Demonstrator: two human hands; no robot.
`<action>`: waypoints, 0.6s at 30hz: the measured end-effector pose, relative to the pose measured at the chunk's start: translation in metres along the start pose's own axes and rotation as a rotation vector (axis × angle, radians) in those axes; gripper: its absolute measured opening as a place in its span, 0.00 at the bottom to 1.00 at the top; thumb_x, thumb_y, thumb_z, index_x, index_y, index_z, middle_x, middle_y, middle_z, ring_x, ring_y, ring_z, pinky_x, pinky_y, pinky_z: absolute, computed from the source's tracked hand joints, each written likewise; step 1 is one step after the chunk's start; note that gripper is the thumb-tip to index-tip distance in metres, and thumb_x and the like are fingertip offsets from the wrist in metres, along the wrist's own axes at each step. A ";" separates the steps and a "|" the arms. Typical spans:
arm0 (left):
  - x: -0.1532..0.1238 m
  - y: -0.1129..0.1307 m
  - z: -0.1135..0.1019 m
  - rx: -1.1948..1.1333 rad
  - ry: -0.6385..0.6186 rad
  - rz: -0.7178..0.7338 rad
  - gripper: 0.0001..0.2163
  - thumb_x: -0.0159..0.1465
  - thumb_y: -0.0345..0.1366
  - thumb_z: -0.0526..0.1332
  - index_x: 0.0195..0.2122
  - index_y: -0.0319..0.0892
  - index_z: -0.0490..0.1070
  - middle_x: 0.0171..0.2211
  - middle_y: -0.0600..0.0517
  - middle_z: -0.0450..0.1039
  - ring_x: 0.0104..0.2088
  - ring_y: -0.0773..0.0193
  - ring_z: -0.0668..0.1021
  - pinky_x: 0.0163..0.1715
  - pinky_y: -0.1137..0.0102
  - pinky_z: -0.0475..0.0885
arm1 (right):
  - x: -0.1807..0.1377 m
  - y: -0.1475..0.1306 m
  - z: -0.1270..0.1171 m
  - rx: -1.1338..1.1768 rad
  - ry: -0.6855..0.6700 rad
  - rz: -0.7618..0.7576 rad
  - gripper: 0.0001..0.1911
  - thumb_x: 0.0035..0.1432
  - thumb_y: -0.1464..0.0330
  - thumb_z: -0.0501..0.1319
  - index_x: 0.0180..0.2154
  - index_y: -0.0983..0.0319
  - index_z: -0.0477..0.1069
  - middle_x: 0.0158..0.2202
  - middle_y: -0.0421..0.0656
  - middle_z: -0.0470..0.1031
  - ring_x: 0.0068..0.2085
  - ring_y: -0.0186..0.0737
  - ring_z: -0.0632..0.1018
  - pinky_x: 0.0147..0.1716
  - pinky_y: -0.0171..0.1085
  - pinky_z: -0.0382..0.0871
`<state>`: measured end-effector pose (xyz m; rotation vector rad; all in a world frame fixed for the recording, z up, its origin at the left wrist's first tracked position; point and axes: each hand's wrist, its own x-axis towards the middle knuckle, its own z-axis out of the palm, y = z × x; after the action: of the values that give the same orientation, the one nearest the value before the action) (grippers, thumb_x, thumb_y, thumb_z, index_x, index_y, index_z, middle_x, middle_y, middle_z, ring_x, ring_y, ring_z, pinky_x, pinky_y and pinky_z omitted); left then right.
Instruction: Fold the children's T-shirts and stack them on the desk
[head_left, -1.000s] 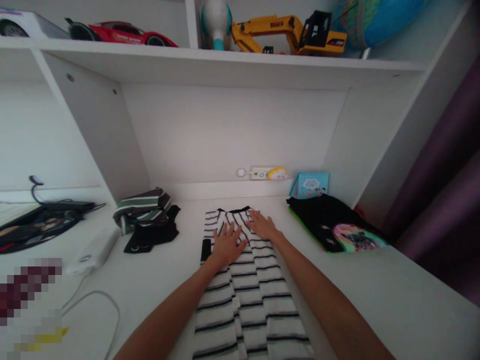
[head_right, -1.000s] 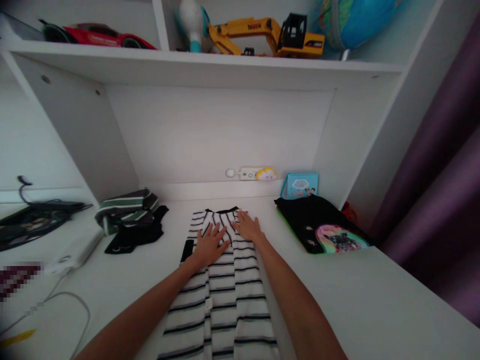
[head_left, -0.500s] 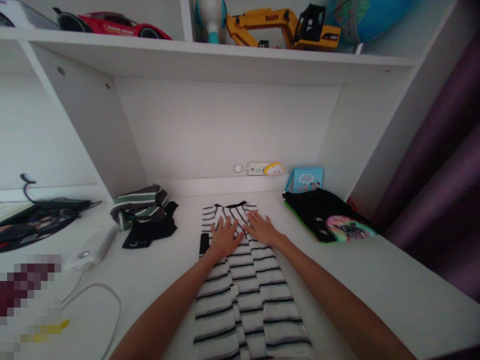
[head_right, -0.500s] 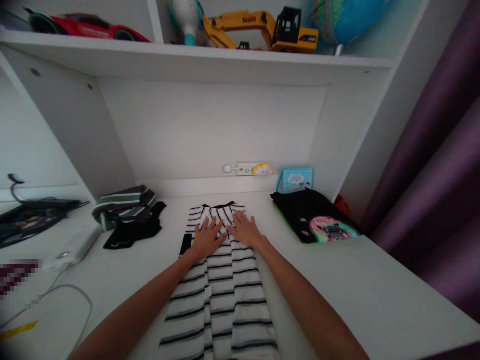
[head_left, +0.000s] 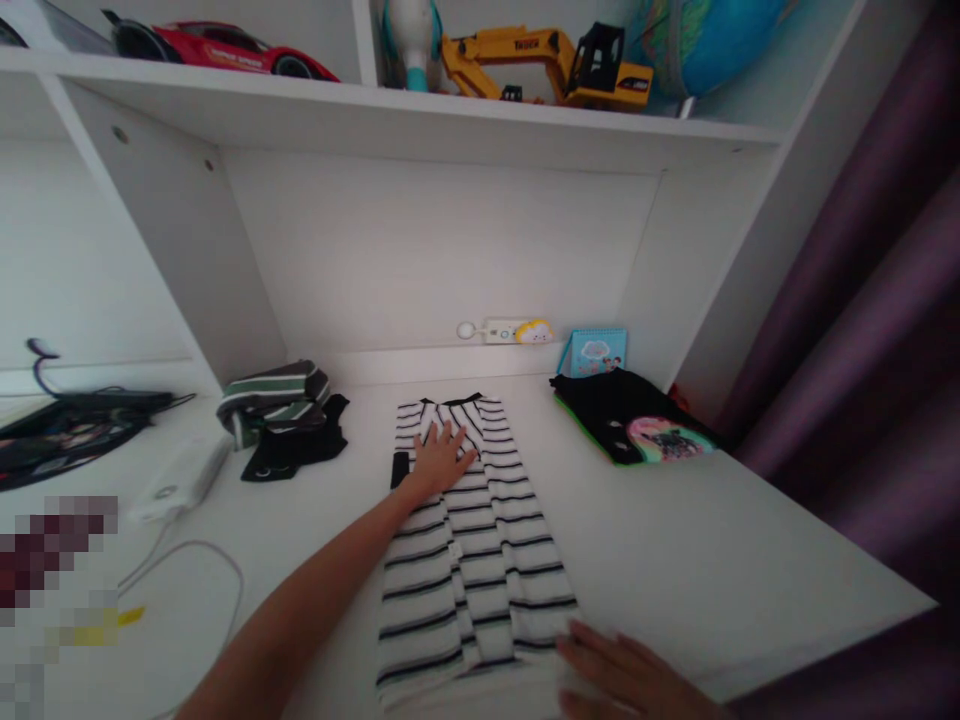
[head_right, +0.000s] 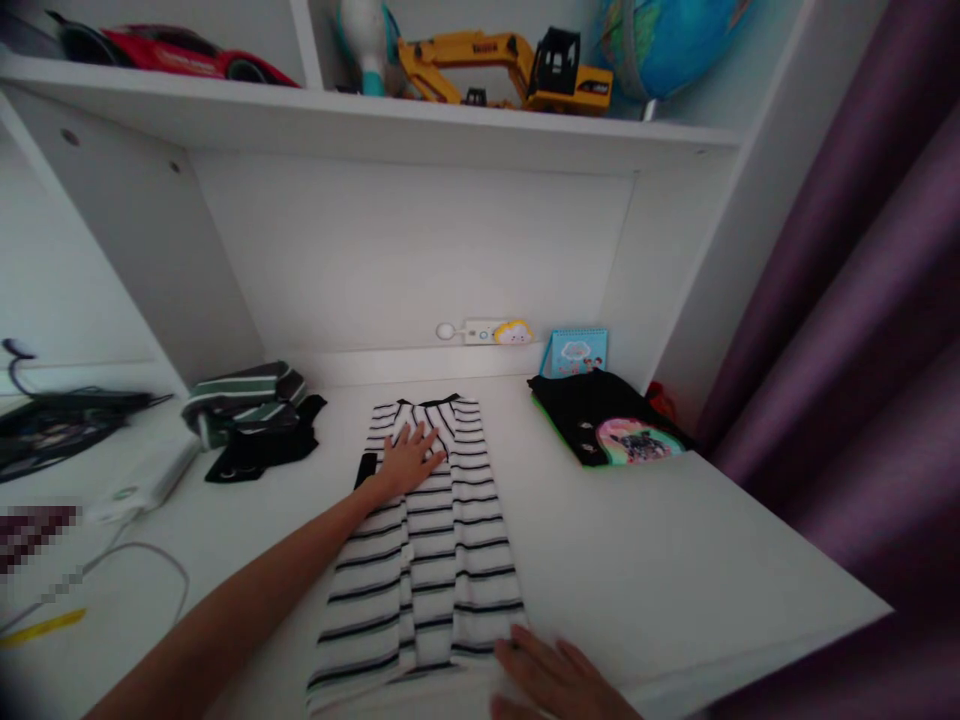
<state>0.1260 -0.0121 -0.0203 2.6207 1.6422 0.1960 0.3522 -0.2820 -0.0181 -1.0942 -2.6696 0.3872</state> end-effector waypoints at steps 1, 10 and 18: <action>0.000 0.001 -0.006 -0.016 -0.034 -0.002 0.30 0.60 0.56 0.38 0.60 0.49 0.45 0.62 0.45 0.41 0.60 0.42 0.46 0.50 0.42 0.45 | 0.000 -0.003 -0.009 0.048 -0.013 0.036 0.19 0.60 0.60 0.49 0.54 0.45 0.58 0.54 0.36 0.62 0.53 0.40 0.67 0.48 0.37 0.65; -0.076 0.035 -0.048 -0.026 -0.155 0.126 0.31 0.61 0.54 0.41 0.62 0.41 0.41 0.62 0.42 0.33 0.60 0.46 0.40 0.51 0.44 0.46 | 0.088 -0.002 -0.016 0.037 0.002 0.359 0.32 0.60 0.55 0.44 0.61 0.61 0.40 0.63 0.43 0.37 0.62 0.42 0.41 0.58 0.48 0.39; -0.226 0.022 -0.053 0.038 -0.251 0.305 0.42 0.53 0.59 0.51 0.62 0.47 0.32 0.62 0.43 0.32 0.60 0.44 0.42 0.52 0.43 0.46 | 0.033 -0.006 -0.024 0.099 -0.057 0.190 0.38 0.54 0.55 0.54 0.61 0.54 0.39 0.62 0.43 0.41 0.61 0.45 0.49 0.56 0.44 0.50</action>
<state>0.0417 -0.2265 0.0154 2.7744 1.1794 -0.1517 0.3327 -0.2589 0.0097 -1.3291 -2.5704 0.5868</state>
